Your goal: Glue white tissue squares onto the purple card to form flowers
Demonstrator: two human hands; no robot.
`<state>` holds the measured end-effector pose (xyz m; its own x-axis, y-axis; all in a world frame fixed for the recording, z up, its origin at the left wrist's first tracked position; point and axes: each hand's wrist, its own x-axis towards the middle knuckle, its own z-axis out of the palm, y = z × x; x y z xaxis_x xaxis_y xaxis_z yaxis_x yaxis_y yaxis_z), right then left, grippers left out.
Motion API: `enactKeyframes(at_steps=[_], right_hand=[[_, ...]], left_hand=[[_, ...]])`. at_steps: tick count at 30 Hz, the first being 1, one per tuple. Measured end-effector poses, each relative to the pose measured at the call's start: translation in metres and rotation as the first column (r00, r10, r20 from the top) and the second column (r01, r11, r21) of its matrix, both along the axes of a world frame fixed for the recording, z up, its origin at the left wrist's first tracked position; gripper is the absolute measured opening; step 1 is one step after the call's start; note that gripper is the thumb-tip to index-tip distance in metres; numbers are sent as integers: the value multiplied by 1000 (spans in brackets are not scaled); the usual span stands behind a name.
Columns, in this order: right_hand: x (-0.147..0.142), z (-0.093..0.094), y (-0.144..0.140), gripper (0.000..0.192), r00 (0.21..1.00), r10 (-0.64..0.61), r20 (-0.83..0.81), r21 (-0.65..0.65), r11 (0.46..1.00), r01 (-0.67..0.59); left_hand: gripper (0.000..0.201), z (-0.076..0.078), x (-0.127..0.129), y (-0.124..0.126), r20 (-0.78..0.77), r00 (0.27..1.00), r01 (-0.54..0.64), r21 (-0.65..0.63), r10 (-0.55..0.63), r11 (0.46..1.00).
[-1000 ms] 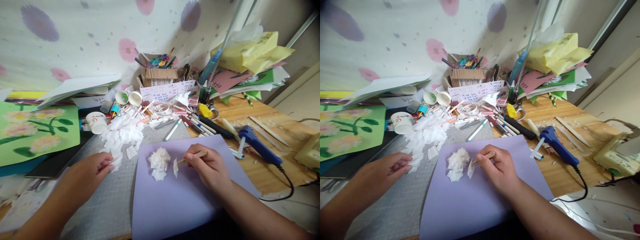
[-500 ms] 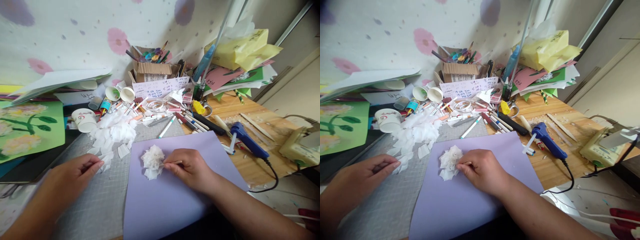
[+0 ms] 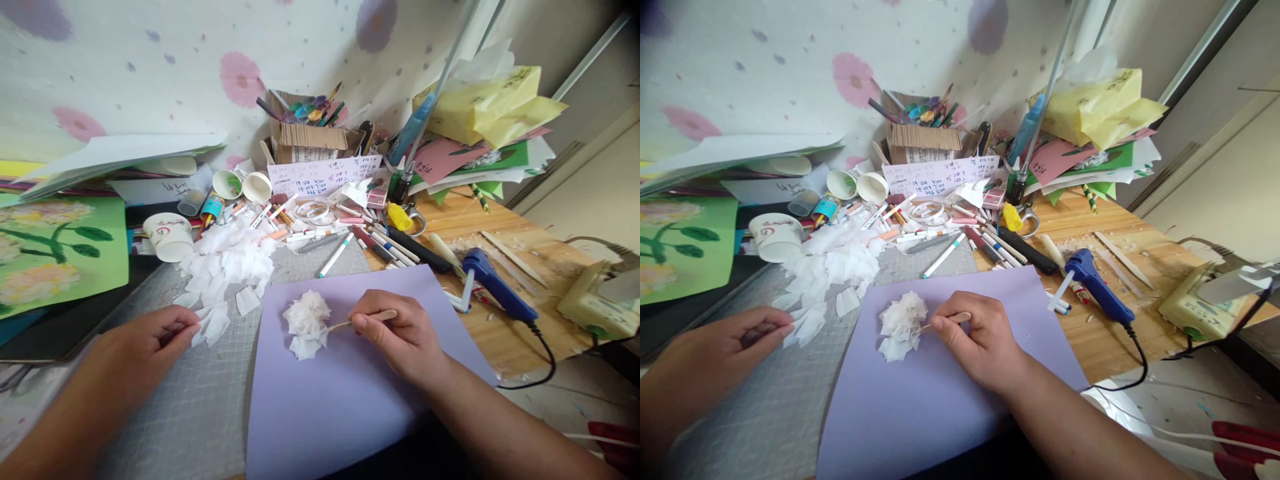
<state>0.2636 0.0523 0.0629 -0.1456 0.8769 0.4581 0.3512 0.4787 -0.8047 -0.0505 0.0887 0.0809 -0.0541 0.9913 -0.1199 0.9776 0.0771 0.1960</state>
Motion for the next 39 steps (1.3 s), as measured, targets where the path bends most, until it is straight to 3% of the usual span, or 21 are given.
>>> enactKeyframes(at_steps=[6,11,14,17,19,22,25,29,33,36,39], right_hand=[[2,-2,-1,22,996,-70,-46,-63,996,67],[2,-5,-1,20,991,-74,-112,-81,995,65],[2,-10,-1,19,967,-122,-225,-104,990,101],[2,-16,1,20,917,-153,-368,-122,986,116],[2,-18,1,20,872,-156,-464,-103,987,122],[3,-18,-1,20,793,-172,-584,-58,984,170],[3,-16,-3,17,755,-156,-636,-57,986,156],[1,-13,-3,17,829,-95,-551,-34,995,91],[-2,-5,0,18,963,-97,-252,-28,995,93],[-5,-2,4,19,994,-94,-64,-5,996,94],[-7,-4,7,19,997,-79,22,-12,997,79]], left_hand=[[21,8,4,-8,130,991,9,61,-17,998],[23,23,9,-13,191,974,102,95,-118,990],[22,42,29,-10,146,960,205,223,-240,953],[19,56,65,-4,164,914,298,345,-370,890],[19,57,92,0,348,830,367,249,-437,896],[18,43,122,7,684,671,449,-67,-286,891],[16,24,134,11,732,663,408,-183,-152,895],[17,11,133,10,634,744,377,-133,-214,917],[15,10,133,9,452,810,437,-37,-375,899],[16,10,135,9,335,818,489,26,-468,872],[16,8,135,10,275,804,531,66,-527,845]])
